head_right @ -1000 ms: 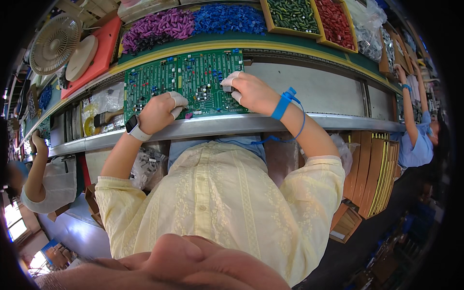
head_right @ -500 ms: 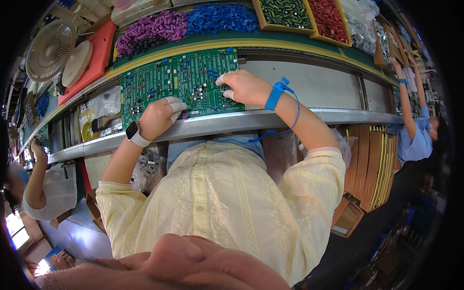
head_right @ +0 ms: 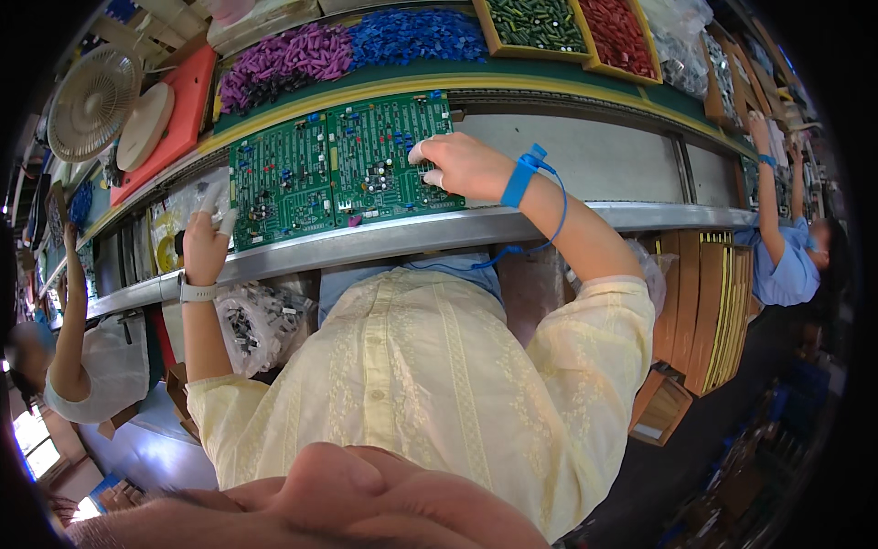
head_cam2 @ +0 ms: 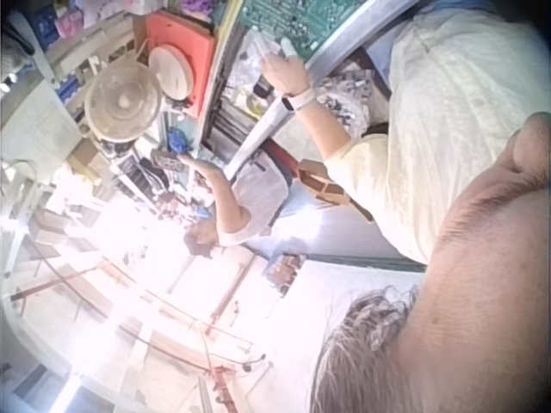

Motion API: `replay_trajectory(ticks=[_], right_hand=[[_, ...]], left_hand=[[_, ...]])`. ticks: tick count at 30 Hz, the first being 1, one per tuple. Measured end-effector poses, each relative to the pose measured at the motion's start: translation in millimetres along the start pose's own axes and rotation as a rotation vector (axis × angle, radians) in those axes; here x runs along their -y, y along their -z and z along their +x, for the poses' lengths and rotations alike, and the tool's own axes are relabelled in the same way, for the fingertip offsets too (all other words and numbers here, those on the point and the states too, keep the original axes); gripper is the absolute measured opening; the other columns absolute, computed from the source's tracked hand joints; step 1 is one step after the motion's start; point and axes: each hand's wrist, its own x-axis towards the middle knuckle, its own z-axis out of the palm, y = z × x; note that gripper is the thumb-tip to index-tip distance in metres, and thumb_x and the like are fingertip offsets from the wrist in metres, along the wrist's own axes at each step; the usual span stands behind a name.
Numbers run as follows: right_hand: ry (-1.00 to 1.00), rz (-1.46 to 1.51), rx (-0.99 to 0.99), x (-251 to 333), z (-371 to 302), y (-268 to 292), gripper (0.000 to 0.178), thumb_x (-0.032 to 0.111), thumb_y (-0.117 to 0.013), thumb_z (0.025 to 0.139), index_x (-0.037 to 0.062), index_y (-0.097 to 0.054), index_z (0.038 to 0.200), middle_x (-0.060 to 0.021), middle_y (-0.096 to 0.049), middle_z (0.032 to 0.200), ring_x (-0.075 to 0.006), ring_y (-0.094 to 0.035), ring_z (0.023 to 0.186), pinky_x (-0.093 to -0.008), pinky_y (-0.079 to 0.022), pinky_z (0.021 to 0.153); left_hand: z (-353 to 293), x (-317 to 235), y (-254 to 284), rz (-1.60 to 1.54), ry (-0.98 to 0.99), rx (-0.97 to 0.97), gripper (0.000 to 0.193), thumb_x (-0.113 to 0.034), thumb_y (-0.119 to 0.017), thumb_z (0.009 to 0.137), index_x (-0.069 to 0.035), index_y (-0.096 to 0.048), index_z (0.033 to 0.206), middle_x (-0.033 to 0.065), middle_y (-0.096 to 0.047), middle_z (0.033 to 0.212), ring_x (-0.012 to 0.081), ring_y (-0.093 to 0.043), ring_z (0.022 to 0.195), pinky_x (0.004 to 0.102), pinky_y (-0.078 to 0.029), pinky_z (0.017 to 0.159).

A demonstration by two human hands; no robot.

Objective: The person pulls circuit boards onto the workstation, picks electronic components from sorting bins and bags, inserts the components into the boards by hand, and pushes the boards down the assembly line.

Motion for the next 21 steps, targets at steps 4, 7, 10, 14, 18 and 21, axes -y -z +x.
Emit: replay_trajectory(ticks=[4,7,10,14,18,21], right_hand=[[-0.079,0.08,0.056,-4.1,3.6,0.2,0.028,0.006,-0.059,0.078,0.0006,-0.056,0.106,-0.0176,-0.061,0.094,-0.0321,-0.059,0.082,-0.0386,-0.047,0.072],[-0.019,0.028,0.024,-7.7,1.9,-1.0,0.028,0.007,-0.059,0.078,0.0009,-0.057,0.105,-0.0175,-0.061,0.095,-0.0331,-0.058,0.083,-0.0392,-0.047,0.073],[0.012,0.0,0.018,-5.6,3.2,-1.9,0.028,0.008,-0.06,0.077,0.001,-0.057,0.104,-0.0175,-0.06,0.096,-0.0332,-0.058,0.083,-0.0394,-0.047,0.074],[0.034,-0.028,0.036,-10.8,3.7,-1.1,0.029,0.008,-0.06,0.076,0.0011,-0.057,0.104,-0.0173,-0.06,0.097,-0.0335,-0.057,0.086,-0.0392,-0.047,0.075],[-0.043,0.003,0.085,-4.6,2.9,-0.8,0.029,0.008,-0.06,0.076,0.0015,-0.057,0.104,-0.0172,-0.06,0.098,-0.0334,-0.057,0.088,-0.0391,-0.046,0.077],[0.05,-0.105,-0.018,-11.3,-0.5,-12.7,0.028,0.008,-0.06,0.076,0.0016,-0.057,0.103,-0.0166,-0.06,0.098,-0.0331,-0.057,0.089,-0.0392,-0.046,0.078]], left_hand=[[-19.2,41.8,-9.1,0.055,0.172,0.025,0.043,-0.022,-0.058,0.084,-0.006,-0.05,0.123,0.0218,-0.062,0.095,0.0373,-0.059,0.087,0.0425,-0.046,0.074],[-21.2,44.9,-16.5,-0.077,0.202,0.017,0.044,-0.021,-0.057,0.085,-0.005,-0.049,0.124,0.0222,-0.062,0.096,0.0368,-0.06,0.087,0.0412,-0.046,0.073],[-21.9,42.1,-20.0,-0.172,0.213,0.028,0.044,-0.021,-0.057,0.085,-0.005,-0.048,0.124,0.0224,-0.062,0.095,0.0357,-0.061,0.086,0.0397,-0.047,0.073],[-17.7,29.3,-16.8,-0.145,0.238,0.049,0.044,-0.021,-0.057,0.085,-0.006,-0.047,0.125,0.0216,-0.064,0.089,0.0343,-0.062,0.08,0.0389,-0.047,0.07],[-16.9,34.1,-23.0,-0.136,0.113,-0.035,0.044,-0.021,-0.058,0.085,-0.007,-0.048,0.125,0.0207,-0.064,0.082,0.0337,-0.062,0.071,0.0401,-0.047,0.065],[-14.9,27.6,-20.7,-0.176,0.198,0.01,0.044,-0.023,-0.058,0.085,-0.006,-0.048,0.125,0.0202,-0.063,0.076,0.0337,-0.061,0.066,0.0414,-0.046,0.062]])
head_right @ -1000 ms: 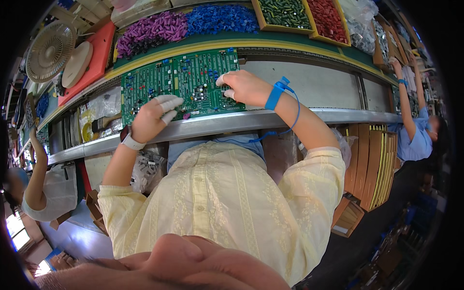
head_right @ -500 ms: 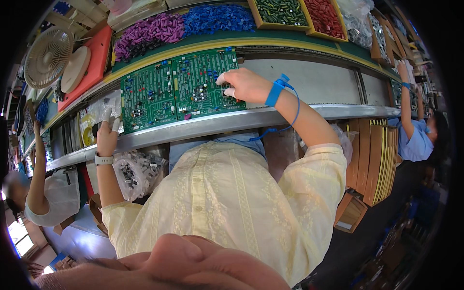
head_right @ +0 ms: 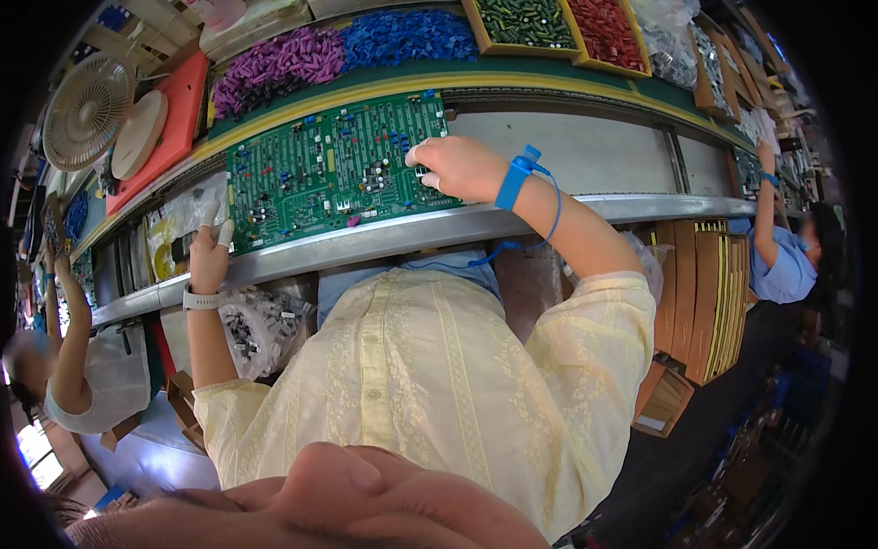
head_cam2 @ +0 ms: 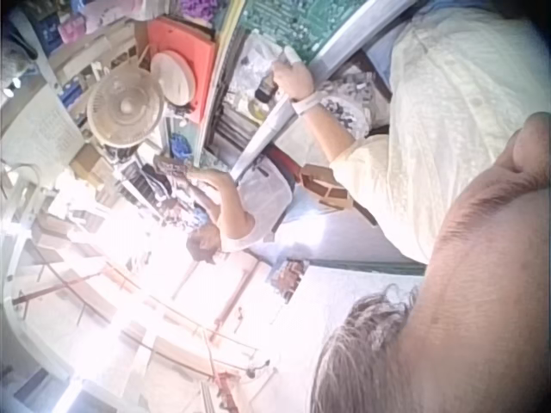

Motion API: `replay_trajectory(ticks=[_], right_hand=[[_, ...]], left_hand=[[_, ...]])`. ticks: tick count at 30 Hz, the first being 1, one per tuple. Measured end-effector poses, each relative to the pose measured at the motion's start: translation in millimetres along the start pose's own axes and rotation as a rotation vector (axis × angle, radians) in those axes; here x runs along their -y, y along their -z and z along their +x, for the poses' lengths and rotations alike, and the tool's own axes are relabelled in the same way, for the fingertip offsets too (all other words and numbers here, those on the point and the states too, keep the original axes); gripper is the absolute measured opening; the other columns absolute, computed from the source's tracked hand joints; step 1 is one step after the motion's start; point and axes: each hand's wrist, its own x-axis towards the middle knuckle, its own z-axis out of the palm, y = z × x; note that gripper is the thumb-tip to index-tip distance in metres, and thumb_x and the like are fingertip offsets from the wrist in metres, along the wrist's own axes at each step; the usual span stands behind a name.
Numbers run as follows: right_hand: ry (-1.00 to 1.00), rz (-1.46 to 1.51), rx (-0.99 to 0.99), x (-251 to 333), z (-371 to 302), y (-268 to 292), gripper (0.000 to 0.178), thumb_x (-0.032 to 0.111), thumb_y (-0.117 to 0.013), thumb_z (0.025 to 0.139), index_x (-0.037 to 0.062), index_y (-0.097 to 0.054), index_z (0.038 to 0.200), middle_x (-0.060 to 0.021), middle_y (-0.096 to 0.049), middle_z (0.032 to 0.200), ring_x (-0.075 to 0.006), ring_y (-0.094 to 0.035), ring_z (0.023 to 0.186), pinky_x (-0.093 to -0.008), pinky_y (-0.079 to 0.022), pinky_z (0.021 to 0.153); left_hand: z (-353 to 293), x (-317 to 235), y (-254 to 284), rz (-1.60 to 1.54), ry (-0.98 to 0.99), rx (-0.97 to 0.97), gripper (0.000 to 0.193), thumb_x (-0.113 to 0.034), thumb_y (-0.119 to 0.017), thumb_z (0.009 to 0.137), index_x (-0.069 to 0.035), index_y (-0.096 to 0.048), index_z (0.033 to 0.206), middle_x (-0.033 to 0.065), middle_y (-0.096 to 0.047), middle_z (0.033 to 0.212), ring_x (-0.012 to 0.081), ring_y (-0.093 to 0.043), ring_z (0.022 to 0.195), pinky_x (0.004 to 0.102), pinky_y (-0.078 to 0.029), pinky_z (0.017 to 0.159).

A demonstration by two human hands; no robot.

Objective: The person pulls circuit boards onto the workstation, picks electronic components from sorting bins and bags, inserts the components into the boards by hand, and pushes the boards down the assembly line.

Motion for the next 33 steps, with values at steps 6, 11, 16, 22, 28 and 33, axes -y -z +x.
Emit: replay_trajectory(ticks=[6,11,16,22,28,33], right_hand=[[-0.084,0.069,0.159,4.4,15.9,34.5,0.028,0.011,-0.063,0.077,0.0047,-0.06,0.104,-0.0144,-0.061,0.099,-0.0285,-0.058,0.092,-0.0358,-0.047,0.078],[-0.067,0.0,-0.218,-60.9,69.4,53.5,0.02,0.019,-0.059,0.077,0.0053,-0.066,0.091,-0.0121,-0.066,0.083,-0.0284,-0.062,0.077,-0.0372,-0.049,0.071],[-0.199,-0.259,-0.321,-87.4,119.6,32.4,0.016,0.018,-0.057,0.079,0.0059,-0.065,0.087,-0.014,-0.064,0.087,-0.0316,-0.061,0.082,-0.0426,-0.048,0.072],[-0.233,-0.354,-0.341,-80.2,134.1,22.1,0.016,0.013,-0.056,0.079,0.0064,-0.065,0.091,-0.0167,-0.061,0.096,-0.0327,-0.06,0.086,-0.0422,-0.049,0.074],[-0.278,-0.247,-0.355,-92.0,133.8,23.0,0.02,0.007,-0.053,0.077,0.0079,-0.065,0.092,-0.0166,-0.061,0.096,-0.032,-0.06,0.088,-0.0418,-0.049,0.077],[-0.237,-0.275,-0.338,-88.8,129.7,24.0,0.02,0.008,-0.054,0.076,0.0077,-0.065,0.092,-0.0162,-0.061,0.094,-0.0319,-0.059,0.087,-0.0412,-0.048,0.078]], left_hand=[[4.4,-9.2,0.1,0.123,0.047,0.088,0.046,-0.025,-0.057,0.085,-0.005,-0.047,0.125,0.0193,-0.063,0.073,0.0336,-0.061,0.064,0.041,-0.046,0.061],[9.8,-52.4,-12.5,0.065,-0.1,0.127,0.046,-0.026,-0.057,0.084,-0.006,-0.047,0.124,0.0181,-0.063,0.077,0.0348,-0.06,0.068,0.0415,-0.048,0.063],[70.4,-101.4,-24.3,0.223,-0.521,-0.074,0.03,-0.025,-0.057,0.083,-0.008,-0.059,0.107,0.0149,-0.061,0.091,0.0318,-0.059,0.086,0.0412,-0.048,0.072],[162.4,-165.5,-96.6,0.19,-0.629,0.001,0.022,-0.02,-0.059,0.079,-0.008,-0.063,0.097,0.0122,-0.06,0.092,0.0297,-0.058,0.089,0.039,-0.047,0.077],[198.2,-190.2,-136.3,0.402,-0.553,0.016,0.016,-0.019,-0.06,0.078,-0.008,-0.063,0.09,0.0134,-0.06,0.088,0.0302,-0.059,0.088,0.04,-0.049,0.074],[202.6,-191.6,-139.7,0.364,-0.566,0.01,0.015,-0.01,-0.055,0.076,-0.007,-0.063,0.088,0.0157,-0.059,0.09,0.0312,-0.06,0.085,0.0404,-0.05,0.073]])
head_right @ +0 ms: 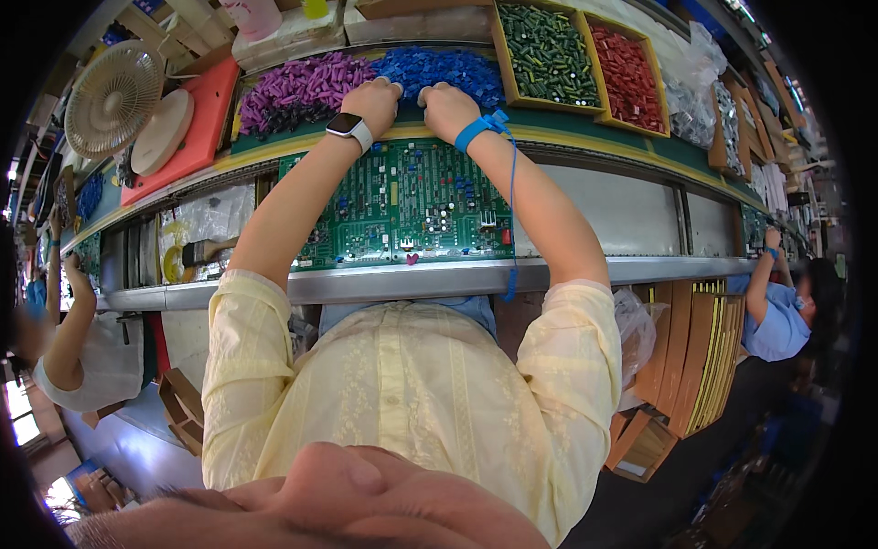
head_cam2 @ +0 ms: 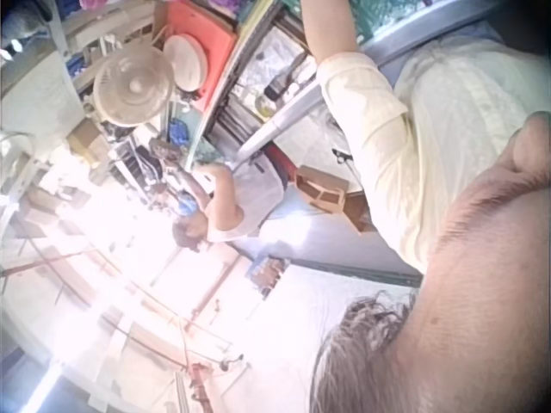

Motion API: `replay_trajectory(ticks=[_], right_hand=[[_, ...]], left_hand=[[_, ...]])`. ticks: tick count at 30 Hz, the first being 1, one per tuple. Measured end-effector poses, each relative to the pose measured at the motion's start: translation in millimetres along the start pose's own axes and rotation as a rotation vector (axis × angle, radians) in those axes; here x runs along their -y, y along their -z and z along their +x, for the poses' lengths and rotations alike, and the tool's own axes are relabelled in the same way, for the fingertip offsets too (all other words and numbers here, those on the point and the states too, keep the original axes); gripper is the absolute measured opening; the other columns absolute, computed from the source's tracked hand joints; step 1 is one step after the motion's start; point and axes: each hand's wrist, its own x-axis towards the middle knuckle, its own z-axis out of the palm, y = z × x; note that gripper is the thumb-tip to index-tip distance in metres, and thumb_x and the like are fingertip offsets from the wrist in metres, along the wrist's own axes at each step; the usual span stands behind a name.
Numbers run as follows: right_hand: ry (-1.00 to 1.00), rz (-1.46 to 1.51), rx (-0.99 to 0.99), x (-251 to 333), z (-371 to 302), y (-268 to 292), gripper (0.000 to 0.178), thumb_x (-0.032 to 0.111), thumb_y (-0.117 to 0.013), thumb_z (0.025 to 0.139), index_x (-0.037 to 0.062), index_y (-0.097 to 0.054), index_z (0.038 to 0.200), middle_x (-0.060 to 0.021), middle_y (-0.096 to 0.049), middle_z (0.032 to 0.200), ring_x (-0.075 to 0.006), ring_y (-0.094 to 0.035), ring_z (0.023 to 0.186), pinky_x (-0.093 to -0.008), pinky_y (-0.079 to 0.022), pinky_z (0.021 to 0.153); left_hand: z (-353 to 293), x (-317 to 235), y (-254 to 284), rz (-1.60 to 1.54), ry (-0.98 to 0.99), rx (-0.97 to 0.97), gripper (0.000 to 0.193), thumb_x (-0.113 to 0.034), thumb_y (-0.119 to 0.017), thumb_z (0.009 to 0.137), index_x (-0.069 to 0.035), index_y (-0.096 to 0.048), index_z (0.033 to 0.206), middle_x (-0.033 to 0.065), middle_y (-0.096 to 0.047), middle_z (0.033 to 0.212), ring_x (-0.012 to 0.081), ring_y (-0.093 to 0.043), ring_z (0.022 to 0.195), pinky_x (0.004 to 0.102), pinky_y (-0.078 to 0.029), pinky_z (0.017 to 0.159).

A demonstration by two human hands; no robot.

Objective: The person pulls circuit boards onto the workstation, picks electronic components from sorting bins and bags, inserts the components into the boards by hand, and pushes the boards down the assembly line.

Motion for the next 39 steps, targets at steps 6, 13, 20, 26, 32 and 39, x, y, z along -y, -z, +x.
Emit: replay_trajectory(ticks=[6,13,20,26,32,39], right_hand=[[-0.02,-0.019,0.083,10.9,2.9,8.6,0.02,0.01,-0.058,0.074,0.0064,-0.064,0.093,-0.0165,-0.061,0.093,-0.0326,-0.059,0.085,-0.0417,-0.049,0.077],[0.02,0.043,-0.022,5.1,-1.1,-1.9,0.014,0.01,-0.059,0.073,0.0061,-0.065,0.085,-0.0156,-0.061,0.092,-0.0329,-0.059,0.086,-0.0423,-0.048,0.076],[0.311,0.347,0.088,83.4,-31.4,5.3,0.015,0.012,-0.057,0.073,0.0049,-0.063,0.085,-0.0146,-0.061,0.085,-0.0317,-0.058,0.084,-0.0414,-0.047,0.076],[0.294,0.363,0.267,113.1,-37.7,-21.8,0.015,0.009,-0.058,0.072,0.0056,-0.063,0.086,-0.0143,-0.061,0.086,-0.0314,-0.058,0.088,-0.0415,-0.046,0.077],[0.299,0.296,0.278,114.6,-37.4,-25.2,0.018,0.008,-0.058,0.074,0.0046,-0.064,0.091,-0.0137,-0.06,0.091,-0.0307,-0.056,0.091,-0.0403,-0.045,0.08],[0.287,0.281,0.292,114.7,-38.9,-25.4,0.017,0.008,-0.058,0.075,0.0045,-0.064,0.09,-0.0134,-0.06,0.092,-0.0305,-0.056,0.092,-0.0398,-0.045,0.081]], left_hand=[[-17.0,5.0,17.9,-0.217,0.079,-0.028,0.018,-0.012,-0.054,0.074,-0.006,-0.062,0.089,0.0164,-0.062,0.088,0.0333,-0.06,0.081,0.042,-0.049,0.071],[-89.8,27.1,52.0,-0.573,0.001,-0.08,0.017,-0.009,-0.057,0.075,-0.004,-0.062,0.09,0.0156,-0.063,0.084,0.0319,-0.06,0.078,0.0386,-0.048,0.07],[-142.8,39.8,57.3,-0.591,0.008,0.01,0.016,-0.007,-0.057,0.078,-0.004,-0.063,0.092,0.0153,-0.063,0.087,0.0307,-0.059,0.084,0.0373,-0.047,0.077],[-148.4,40.9,59.5,-0.679,0.129,0.014,0.016,-0.007,-0.06,0.077,-0.003,-0.063,0.091,0.0148,-0.063,0.087,0.0306,-0.059,0.085,0.0364,-0.047,0.077],[-152.4,47.4,49.1,-0.576,-0.002,-0.027,0.017,-0.003,-0.061,0.076,-0.002,-0.063,0.093,0.014,-0.063,0.09,0.0276,-0.061,0.083,0.0326,-0.048,0.074],[-153.2,45.5,47.5,-0.583,0.1,-0.003,0.018,-0.003,-0.06,0.076,-0.001,-0.063,0.093,0.0152,-0.062,0.092,0.0298,-0.06,0.086,0.0345,-0.048,0.076]])
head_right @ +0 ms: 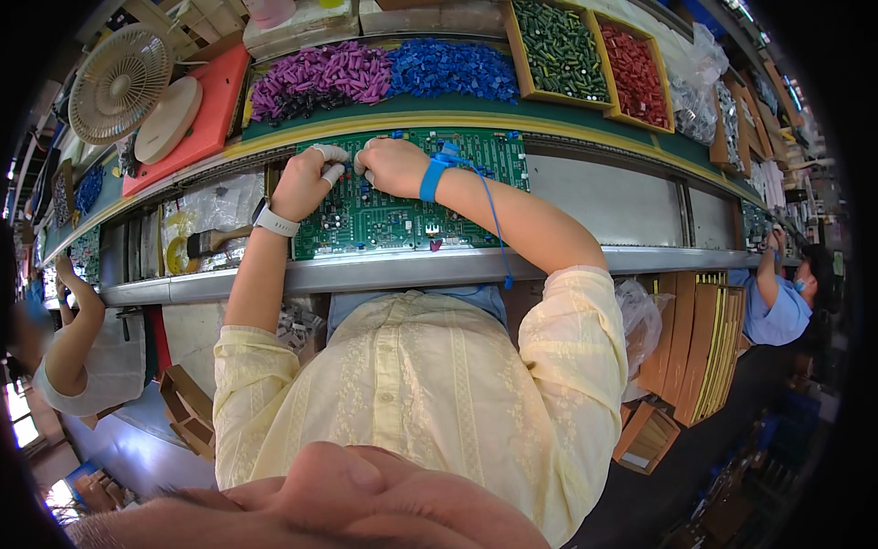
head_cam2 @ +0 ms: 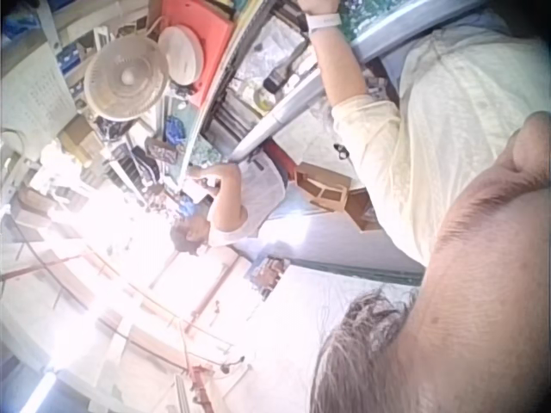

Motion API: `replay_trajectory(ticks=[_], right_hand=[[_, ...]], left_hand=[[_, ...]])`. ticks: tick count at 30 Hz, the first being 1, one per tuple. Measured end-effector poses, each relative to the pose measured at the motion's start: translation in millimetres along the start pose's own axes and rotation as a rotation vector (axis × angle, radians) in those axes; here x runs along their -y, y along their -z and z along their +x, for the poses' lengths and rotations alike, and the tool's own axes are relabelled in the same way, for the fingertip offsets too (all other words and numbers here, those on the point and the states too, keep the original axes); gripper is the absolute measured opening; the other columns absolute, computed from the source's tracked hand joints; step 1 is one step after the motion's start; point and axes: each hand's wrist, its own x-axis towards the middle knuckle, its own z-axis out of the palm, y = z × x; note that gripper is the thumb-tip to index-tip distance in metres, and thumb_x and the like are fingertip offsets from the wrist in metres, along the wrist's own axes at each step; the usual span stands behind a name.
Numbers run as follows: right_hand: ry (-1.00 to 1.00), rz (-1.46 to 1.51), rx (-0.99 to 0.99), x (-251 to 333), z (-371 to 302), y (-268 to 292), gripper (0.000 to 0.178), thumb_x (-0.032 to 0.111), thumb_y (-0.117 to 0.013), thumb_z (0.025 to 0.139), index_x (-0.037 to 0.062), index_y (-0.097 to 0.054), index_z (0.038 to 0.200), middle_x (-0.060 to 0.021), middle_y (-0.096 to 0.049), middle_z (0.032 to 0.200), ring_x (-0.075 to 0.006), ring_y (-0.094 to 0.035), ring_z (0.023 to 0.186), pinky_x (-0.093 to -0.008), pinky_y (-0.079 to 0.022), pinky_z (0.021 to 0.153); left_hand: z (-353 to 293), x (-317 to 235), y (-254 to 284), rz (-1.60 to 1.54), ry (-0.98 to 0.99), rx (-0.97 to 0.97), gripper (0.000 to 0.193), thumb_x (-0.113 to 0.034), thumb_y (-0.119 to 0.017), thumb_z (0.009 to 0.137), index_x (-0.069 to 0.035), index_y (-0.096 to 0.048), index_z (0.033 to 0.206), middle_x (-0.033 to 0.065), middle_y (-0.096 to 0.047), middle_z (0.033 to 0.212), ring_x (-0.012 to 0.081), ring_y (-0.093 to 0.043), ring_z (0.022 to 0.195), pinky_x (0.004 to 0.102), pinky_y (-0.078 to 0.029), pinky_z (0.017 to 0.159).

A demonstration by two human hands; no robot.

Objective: The person pulls circuit boards onto the workstation, picks electronic components from sorting bins and bags, inserts the components into the boards by hand, and pushes the boards down the assembly line.

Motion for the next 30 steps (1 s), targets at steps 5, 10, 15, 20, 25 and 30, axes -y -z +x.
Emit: replay_trajectory(ticks=[5,10,15,20,25,30], right_hand=[[-0.021,-0.024,0.013,3.1,0.6,2.4,0.02,0.01,-0.059,0.075,0.0042,-0.062,0.094,-0.014,-0.061,0.089,-0.0313,-0.058,0.088,-0.0395,-0.046,0.078],[-0.029,0.012,-0.067,-24.6,6.2,37.8,0.023,0.018,-0.061,0.075,0.004,-0.062,0.093,-0.0149,-0.062,0.09,-0.03,-0.059,0.087,-0.0389,-0.047,0.077],[-0.299,-0.354,-0.493,-87.6,7.9,67.1,0.016,0.016,-0.056,0.079,0.0079,-0.063,0.092,-0.0144,-0.06,0.094,-0.0313,-0.058,0.086,-0.0421,-0.049,0.075],[-0.258,-0.381,-0.52,-104.1,12.7,63.1,0.015,0.016,-0.057,0.081,0.0076,-0.062,0.093,-0.0131,-0.058,0.096,-0.0311,-0.058,0.088,-0.0426,-0.049,0.074],[-0.302,-0.365,-0.492,-101.2,12.5,64.1,0.015,0.013,-0.056,0.081,0.008,-0.061,0.094,-0.0128,-0.058,0.092,-0.0315,-0.058,0.087,-0.0434,-0.049,0.074],[-0.271,-0.418,-0.51,-98.8,11.8,61.4,0.009,0.01,-0.055,0.079,0.0051,-0.058,0.086,-0.0135,-0.058,0.088,-0.0317,-0.058,0.083,-0.042,-0.05,0.07]], left_hand=[[-0.1,2.0,-1.7,-0.008,-0.053,-0.007,0.015,-0.006,-0.06,0.076,-0.002,-0.063,0.09,0.0158,-0.063,0.088,0.032,-0.059,0.085,0.0382,-0.047,0.078],[-1.6,3.0,-2.5,-0.02,-0.051,0.001,0.014,-0.007,-0.06,0.077,-0.002,-0.063,0.09,0.0151,-0.063,0.089,0.0317,-0.059,0.086,0.0381,-0.047,0.078],[1.0,7.7,-6.7,0.02,-0.129,0.058,0.014,-0.006,-0.06,0.077,-0.005,-0.064,0.09,0.0133,-0.063,0.089,0.0309,-0.059,0.086,0.037,-0.048,0.078],[1.3,5.6,-10.3,0.063,-0.163,0.068,0.013,-0.006,-0.06,0.076,-0.006,-0.064,0.088,0.0111,-0.063,0.088,0.0292,-0.059,0.086,0.0366,-0.047,0.077],[0.4,3.6,-11.9,0.066,-0.153,0.091,0.012,-0.006,-0.06,0.076,-0.007,-0.065,0.087,0.0107,-0.063,0.087,0.0291,-0.058,0.086,0.0375,-0.048,0.076],[2.5,-2.1,-8.2,0.239,-0.257,0.123,0.015,-0.006,-0.059,0.073,-0.01,-0.067,0.085,0.0087,-0.064,0.083,0.0282,-0.057,0.083,0.0384,-0.048,0.074]])
